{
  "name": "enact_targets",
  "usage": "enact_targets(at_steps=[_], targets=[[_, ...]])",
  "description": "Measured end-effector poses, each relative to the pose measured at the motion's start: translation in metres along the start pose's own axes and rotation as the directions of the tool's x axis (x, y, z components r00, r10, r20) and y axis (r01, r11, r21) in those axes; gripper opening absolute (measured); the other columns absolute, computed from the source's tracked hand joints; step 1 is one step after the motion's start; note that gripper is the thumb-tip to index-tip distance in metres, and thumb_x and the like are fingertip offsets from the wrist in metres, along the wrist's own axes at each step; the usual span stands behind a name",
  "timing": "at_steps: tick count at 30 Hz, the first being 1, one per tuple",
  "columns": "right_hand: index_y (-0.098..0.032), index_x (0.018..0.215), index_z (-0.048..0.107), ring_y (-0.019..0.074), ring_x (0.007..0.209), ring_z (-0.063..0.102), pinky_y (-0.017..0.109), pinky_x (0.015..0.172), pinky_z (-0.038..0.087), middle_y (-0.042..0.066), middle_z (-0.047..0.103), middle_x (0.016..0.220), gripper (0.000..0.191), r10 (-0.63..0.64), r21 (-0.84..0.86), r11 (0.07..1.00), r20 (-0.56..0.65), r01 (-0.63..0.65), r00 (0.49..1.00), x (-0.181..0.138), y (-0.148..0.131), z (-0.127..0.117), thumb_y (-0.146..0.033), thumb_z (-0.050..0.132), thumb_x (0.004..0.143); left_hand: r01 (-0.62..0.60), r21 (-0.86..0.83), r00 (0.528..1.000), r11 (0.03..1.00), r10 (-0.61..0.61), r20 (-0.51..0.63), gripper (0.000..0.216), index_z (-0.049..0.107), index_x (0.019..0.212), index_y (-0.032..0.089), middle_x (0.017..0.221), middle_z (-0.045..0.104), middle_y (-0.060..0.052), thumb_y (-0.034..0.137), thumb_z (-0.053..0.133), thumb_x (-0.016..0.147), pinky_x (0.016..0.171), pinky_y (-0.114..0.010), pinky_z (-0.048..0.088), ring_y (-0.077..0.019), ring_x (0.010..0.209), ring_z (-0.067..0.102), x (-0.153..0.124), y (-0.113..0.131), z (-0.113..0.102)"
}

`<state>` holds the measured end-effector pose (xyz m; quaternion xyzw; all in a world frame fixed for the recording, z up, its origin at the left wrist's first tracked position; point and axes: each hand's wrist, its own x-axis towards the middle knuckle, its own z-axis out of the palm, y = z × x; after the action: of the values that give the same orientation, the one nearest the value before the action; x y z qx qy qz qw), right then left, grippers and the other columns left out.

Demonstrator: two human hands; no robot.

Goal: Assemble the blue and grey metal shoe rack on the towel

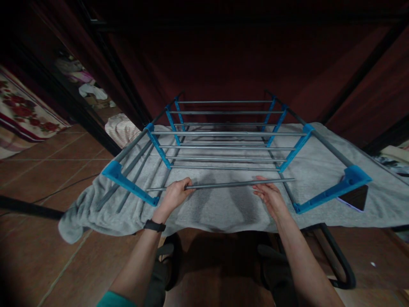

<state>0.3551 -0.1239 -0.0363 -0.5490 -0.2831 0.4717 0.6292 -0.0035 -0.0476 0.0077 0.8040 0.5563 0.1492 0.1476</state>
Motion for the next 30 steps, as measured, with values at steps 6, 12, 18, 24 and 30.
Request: enact_targets(at_steps=[6, 12, 18, 24, 30], targets=[[-0.026, 0.094, 0.071, 0.0219, 0.093, 0.07, 0.037, 0.083, 0.06, 0.006, 0.073, 0.099, 0.023, 0.019, 0.1, 0.995, 0.022, -0.021, 1.0, 0.005, -0.002, -0.007, -0.028, 0.075, 0.071, -0.037, 0.006, 0.999, 0.999, 0.037, 0.036, 0.002, 0.062, 0.086, 0.027, 0.078, 0.067, 0.0, 0.029, 0.063, 0.088, 0.069, -0.028, 0.036, -0.0217, 0.081, 0.064, 0.0, -0.007, -0.002], [-0.025, 0.09, 0.069, 0.0205, 0.082, 0.07, 0.038, 0.085, 0.062, 0.006, 0.071, 0.087, 0.015, 0.017, 0.11, 0.994, -0.097, -0.006, 0.995, 0.014, 0.004, -0.018, -0.035, 0.07, 0.079, -0.036, 0.016, 0.998, 0.999, 0.036, 0.043, 0.002, 0.064, 0.089, 0.026, 0.088, 0.072, -0.002, 0.026, 0.064, 0.087, 0.081, -0.03, 0.041, -0.0224, 0.091, 0.066, 0.001, -0.015, -0.002], [-0.022, 0.082, 0.067, 0.0161, 0.074, 0.069, 0.031, 0.08, 0.064, 0.005, 0.069, 0.077, 0.005, 0.111, 0.2, 0.977, -0.188, -0.073, 0.976, 0.018, 0.019, -0.027, -0.021, 0.07, 0.079, -0.076, 0.078, 0.993, 0.994, 0.068, 0.098, 0.002, 0.063, 0.089, 0.025, 0.09, 0.072, -0.004, 0.023, 0.062, 0.088, 0.085, -0.031, 0.042, -0.0233, 0.093, 0.067, 0.0, -0.013, -0.002], [-0.022, 0.082, 0.066, 0.0167, 0.075, 0.07, 0.034, 0.083, 0.064, 0.003, 0.069, 0.076, 0.007, 0.118, 0.22, 0.973, -0.187, -0.075, 0.975, 0.018, 0.027, -0.026, -0.02, 0.072, 0.08, -0.125, 0.095, 0.987, 0.988, 0.114, 0.115, 0.008, 0.062, 0.097, 0.026, 0.091, 0.072, -0.004, 0.022, 0.057, 0.091, 0.079, -0.03, 0.043, -0.0228, 0.091, 0.067, -0.001, -0.006, -0.002], [-0.022, 0.082, 0.067, 0.0152, 0.072, 0.07, 0.028, 0.08, 0.064, 0.003, 0.067, 0.07, 0.005, 0.182, 0.279, 0.952, -0.196, -0.123, 0.964, 0.017, 0.025, -0.026, -0.017, 0.068, 0.083, -0.161, 0.056, 0.982, 0.985, 0.155, 0.104, 0.011, 0.062, 0.1, 0.027, 0.094, 0.072, -0.004, 0.023, 0.057, 0.092, 0.081, -0.029, 0.044, -0.0221, 0.093, 0.067, -0.001, -0.008, 0.001]])
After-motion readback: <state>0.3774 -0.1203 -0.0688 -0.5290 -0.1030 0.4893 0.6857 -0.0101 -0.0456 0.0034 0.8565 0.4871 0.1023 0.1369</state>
